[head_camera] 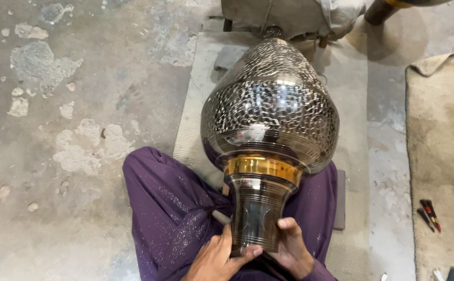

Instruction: The person sits on the floor holding a large perforated metal vessel between their legs and decorates its surface by hand. They hold a small punch against the metal with one hand and repeatedly strike it with a wooden mallet held in the other hand, working across the vessel's patterned surface and repositioning the vessel as they go.

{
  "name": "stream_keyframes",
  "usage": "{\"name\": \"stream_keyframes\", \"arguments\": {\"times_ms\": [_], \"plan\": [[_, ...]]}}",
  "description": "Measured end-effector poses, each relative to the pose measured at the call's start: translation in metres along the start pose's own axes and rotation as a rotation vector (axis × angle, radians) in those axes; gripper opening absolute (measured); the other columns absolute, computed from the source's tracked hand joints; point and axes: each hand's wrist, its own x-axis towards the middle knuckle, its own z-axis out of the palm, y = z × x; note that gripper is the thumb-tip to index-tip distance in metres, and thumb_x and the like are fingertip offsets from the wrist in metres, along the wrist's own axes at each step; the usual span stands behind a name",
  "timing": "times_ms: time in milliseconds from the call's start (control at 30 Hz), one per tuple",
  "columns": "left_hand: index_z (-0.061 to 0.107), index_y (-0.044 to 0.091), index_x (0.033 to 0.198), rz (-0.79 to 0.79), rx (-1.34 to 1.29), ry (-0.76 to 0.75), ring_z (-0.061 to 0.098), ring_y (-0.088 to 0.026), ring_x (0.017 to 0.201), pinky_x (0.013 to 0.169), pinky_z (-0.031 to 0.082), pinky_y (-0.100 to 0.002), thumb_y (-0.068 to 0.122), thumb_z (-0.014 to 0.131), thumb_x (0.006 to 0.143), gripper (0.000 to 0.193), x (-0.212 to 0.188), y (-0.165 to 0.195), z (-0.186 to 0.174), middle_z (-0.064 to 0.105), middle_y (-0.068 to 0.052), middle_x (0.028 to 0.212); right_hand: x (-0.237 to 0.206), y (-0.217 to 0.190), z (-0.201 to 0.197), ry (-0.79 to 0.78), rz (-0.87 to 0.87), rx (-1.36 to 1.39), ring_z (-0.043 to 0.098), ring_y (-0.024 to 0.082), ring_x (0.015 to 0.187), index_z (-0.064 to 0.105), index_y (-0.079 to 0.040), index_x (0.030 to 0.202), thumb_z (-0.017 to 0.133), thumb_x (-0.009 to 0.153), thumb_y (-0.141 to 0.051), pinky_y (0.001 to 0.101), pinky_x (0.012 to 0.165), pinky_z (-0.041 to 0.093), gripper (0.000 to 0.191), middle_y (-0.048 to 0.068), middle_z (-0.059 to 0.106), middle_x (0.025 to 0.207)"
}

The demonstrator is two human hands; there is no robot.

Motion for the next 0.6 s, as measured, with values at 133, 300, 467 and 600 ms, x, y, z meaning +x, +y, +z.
{"name": "stream_keyframes", "arguments": {"times_ms": [133,300,467,600], "plan": [[0.046,0.003,0.139,-0.049,0.189,0.125,0.075,-0.041,0.095,0.088,0.059,-0.053,0.031,0.073,0.083,0.068,-0.001,-0.023,0.007,0.076,-0.025,0.096,0.001,0.011,-0.015,0.227,0.011,-0.104,0.068,0.03,0.107,0.053,0.0,0.133,0.075,0.083,-0.032,0.0493,0.095,0.056,0.063,0.017,0.066,0.12],[0.05,-0.009,0.129,0.024,0.381,0.308,0.075,-0.042,0.077,0.077,0.062,-0.052,0.003,0.075,0.072,0.064,0.0,-0.059,0.017,0.073,-0.026,0.083,0.008,0.025,-0.009,0.198,-0.065,-0.195,0.07,0.026,0.107,0.052,0.0,0.133,0.075,0.082,-0.027,0.0441,0.094,0.06,0.062,0.014,0.069,0.12],[0.056,-0.009,0.12,0.033,0.519,0.24,0.074,-0.04,0.069,0.066,0.062,-0.055,0.011,0.081,0.07,0.059,0.02,-0.071,0.065,0.072,-0.025,0.083,-0.011,0.003,-0.019,0.154,-0.036,-0.211,0.069,0.028,0.104,0.049,-0.001,0.134,0.077,0.077,-0.028,0.0455,0.089,0.061,0.069,0.015,0.068,0.117],[0.064,-0.005,0.101,0.195,0.468,0.193,0.073,-0.04,0.064,0.063,0.062,-0.055,0.024,0.084,0.072,0.045,0.032,-0.068,0.091,0.071,-0.024,0.067,-0.029,-0.021,-0.027,0.124,-0.017,-0.206,0.068,0.029,0.103,0.048,0.0,0.134,0.079,0.077,-0.029,0.0461,0.089,0.061,0.071,0.018,0.066,0.117]]}}
